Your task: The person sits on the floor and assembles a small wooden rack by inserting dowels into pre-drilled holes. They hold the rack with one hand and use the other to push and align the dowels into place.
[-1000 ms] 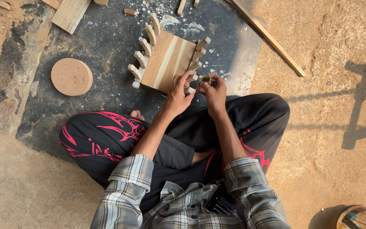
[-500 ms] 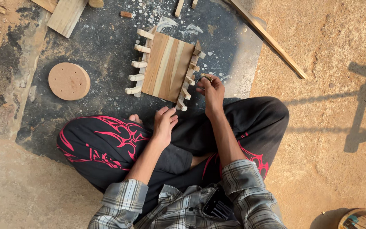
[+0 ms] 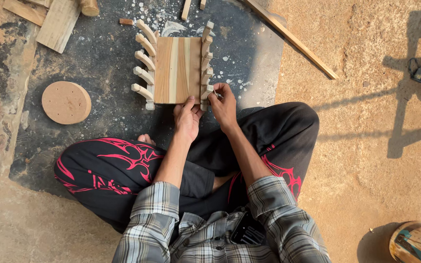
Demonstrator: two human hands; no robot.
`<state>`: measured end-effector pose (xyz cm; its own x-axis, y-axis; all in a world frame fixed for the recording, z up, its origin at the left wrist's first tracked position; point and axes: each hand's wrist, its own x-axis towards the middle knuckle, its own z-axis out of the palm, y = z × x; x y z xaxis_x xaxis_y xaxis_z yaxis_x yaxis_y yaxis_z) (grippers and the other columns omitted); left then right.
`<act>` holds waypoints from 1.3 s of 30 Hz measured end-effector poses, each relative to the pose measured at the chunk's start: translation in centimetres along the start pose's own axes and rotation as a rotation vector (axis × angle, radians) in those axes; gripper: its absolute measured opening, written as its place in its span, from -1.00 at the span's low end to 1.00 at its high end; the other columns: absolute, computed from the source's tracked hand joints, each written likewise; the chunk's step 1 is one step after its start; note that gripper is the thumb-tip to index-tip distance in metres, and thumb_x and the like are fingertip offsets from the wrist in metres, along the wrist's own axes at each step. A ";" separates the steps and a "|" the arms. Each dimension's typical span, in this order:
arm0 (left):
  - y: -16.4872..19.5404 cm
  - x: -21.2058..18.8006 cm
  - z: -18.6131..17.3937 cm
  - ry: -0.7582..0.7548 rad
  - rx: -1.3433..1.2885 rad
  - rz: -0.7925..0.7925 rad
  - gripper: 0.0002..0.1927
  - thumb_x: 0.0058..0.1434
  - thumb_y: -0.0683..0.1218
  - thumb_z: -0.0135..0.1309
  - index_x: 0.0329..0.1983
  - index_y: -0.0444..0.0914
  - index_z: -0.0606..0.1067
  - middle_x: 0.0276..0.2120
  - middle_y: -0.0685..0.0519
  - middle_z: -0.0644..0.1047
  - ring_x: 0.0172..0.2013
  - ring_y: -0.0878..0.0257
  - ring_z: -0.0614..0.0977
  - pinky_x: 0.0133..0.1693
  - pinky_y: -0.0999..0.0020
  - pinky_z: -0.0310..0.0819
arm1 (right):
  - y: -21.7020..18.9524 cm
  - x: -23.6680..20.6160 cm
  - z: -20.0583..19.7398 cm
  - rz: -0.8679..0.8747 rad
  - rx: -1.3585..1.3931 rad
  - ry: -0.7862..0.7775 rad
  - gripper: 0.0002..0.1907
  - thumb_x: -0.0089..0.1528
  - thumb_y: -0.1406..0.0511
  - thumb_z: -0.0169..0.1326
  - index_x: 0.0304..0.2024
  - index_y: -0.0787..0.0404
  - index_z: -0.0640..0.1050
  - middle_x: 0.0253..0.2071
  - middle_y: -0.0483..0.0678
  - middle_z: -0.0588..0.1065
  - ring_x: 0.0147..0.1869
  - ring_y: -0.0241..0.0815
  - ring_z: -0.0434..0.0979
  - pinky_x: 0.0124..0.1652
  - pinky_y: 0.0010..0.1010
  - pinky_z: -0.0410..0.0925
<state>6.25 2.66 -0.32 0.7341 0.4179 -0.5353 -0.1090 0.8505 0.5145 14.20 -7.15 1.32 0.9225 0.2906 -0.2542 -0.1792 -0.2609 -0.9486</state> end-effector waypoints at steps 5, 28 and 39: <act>2.6 -2.1 -1.8 -0.221 -0.469 -0.122 -0.67 0.46 -0.17 0.00 0.20 -0.47 0.40 0.08 -0.20 0.56 0.08 -0.01 0.64 0.11 0.13 0.63 | -1.6 -0.8 -1.9 -0.195 0.483 -0.045 -0.81 0.38 0.36 0.14 0.00 0.31 0.49 -0.08 0.00 0.56 -0.04 -0.24 0.62 -0.08 -0.36 0.55; 5.1 -9.6 -1.8 -0.055 1.392 1.060 -0.36 0.05 -0.17 0.28 0.19 -0.44 0.33 0.04 -0.36 0.49 0.05 -0.24 0.54 0.04 -0.02 0.47 | -6.1 -3.3 -2.8 -0.863 -0.354 0.061 -0.83 0.34 0.51 0.17 -0.02 0.33 0.53 0.11 0.10 0.55 0.32 -0.01 0.54 0.21 -0.23 0.47; 3.9 -5.2 -1.9 -0.315 1.269 0.971 -0.68 0.13 -0.35 0.18 -0.02 -0.36 0.56 -0.11 -0.17 0.62 -0.07 -0.12 0.67 -0.04 0.10 0.61 | -10.9 -1.8 -5.3 -0.769 -0.694 -0.044 -0.79 0.26 0.47 0.25 -0.05 0.21 0.67 -0.20 -0.05 0.54 -0.11 -0.07 0.48 -0.15 -0.29 0.39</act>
<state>0.76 4.38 3.15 0.8404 0.3965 0.3695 -0.1119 -0.5402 0.8341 16.34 -9.75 13.09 0.6882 0.6329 0.3546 0.7025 -0.4594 -0.5435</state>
